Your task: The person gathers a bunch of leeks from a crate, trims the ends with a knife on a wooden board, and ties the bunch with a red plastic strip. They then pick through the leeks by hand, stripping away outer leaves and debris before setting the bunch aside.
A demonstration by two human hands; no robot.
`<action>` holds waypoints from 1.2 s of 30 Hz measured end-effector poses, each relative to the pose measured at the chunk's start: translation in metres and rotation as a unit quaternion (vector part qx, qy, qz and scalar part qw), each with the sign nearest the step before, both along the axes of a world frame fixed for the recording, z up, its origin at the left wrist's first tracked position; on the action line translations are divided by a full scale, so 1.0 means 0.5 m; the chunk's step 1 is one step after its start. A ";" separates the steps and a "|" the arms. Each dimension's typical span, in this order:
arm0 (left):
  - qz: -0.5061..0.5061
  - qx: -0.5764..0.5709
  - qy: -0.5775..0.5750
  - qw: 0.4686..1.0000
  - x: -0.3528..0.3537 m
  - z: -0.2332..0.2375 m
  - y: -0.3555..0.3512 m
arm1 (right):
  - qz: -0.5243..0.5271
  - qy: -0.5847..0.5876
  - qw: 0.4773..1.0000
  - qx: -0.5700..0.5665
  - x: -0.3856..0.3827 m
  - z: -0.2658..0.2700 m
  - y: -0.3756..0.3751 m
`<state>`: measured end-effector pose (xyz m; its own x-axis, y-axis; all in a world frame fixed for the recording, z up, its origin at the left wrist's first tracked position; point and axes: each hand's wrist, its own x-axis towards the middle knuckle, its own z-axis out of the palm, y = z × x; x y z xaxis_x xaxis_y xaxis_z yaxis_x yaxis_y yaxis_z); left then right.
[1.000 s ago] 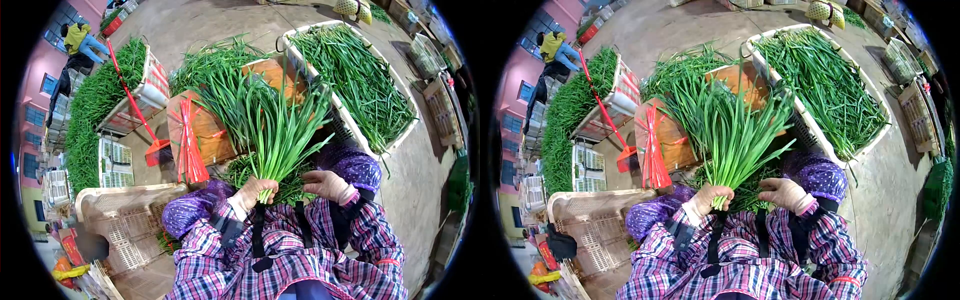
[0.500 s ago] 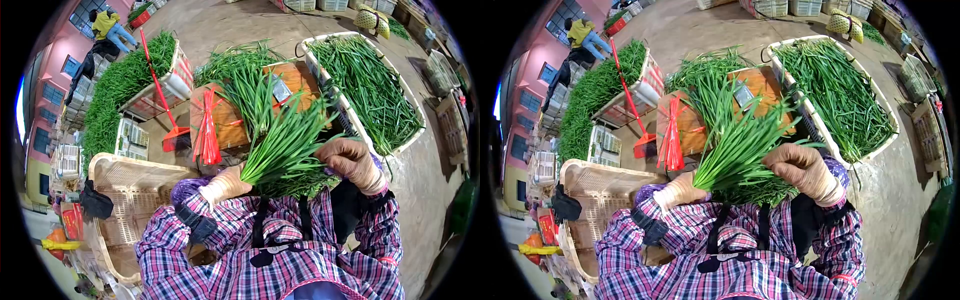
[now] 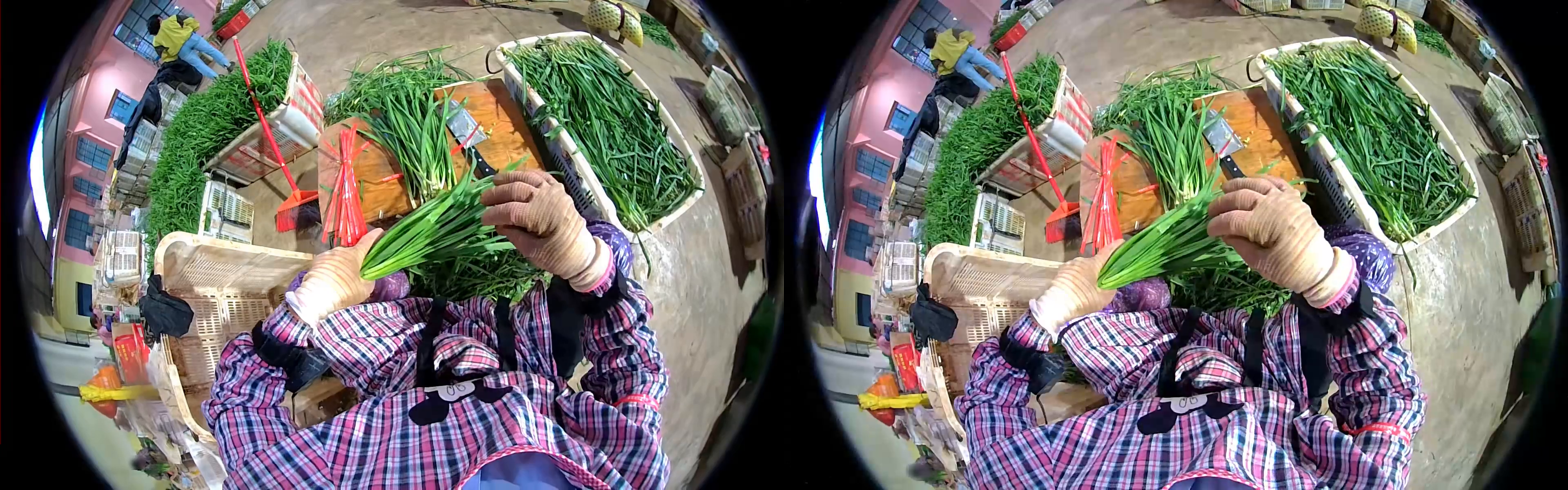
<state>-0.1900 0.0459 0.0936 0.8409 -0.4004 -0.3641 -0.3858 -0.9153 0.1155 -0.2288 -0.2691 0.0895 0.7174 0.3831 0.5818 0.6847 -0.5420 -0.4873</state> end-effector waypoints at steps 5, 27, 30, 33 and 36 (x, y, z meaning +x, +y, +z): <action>-0.048 0.046 -0.025 0.997 -0.009 0.021 0.003 | -0.043 -0.058 0.992 -0.107 0.017 -0.028 -0.006; -0.104 0.141 -0.229 0.958 -0.038 0.077 0.025 | 0.015 0.191 0.981 0.039 -0.019 -0.087 0.004; -0.114 0.115 -0.252 0.954 -0.036 0.069 0.035 | 0.014 0.180 0.983 0.042 -0.026 -0.096 0.017; -0.119 0.121 -0.270 0.948 -0.041 0.076 0.030 | -0.005 0.166 0.985 0.053 -0.027 -0.101 0.027; -0.142 0.103 -0.297 0.938 -0.044 0.081 0.033 | -0.018 0.178 0.982 0.063 -0.032 -0.082 0.040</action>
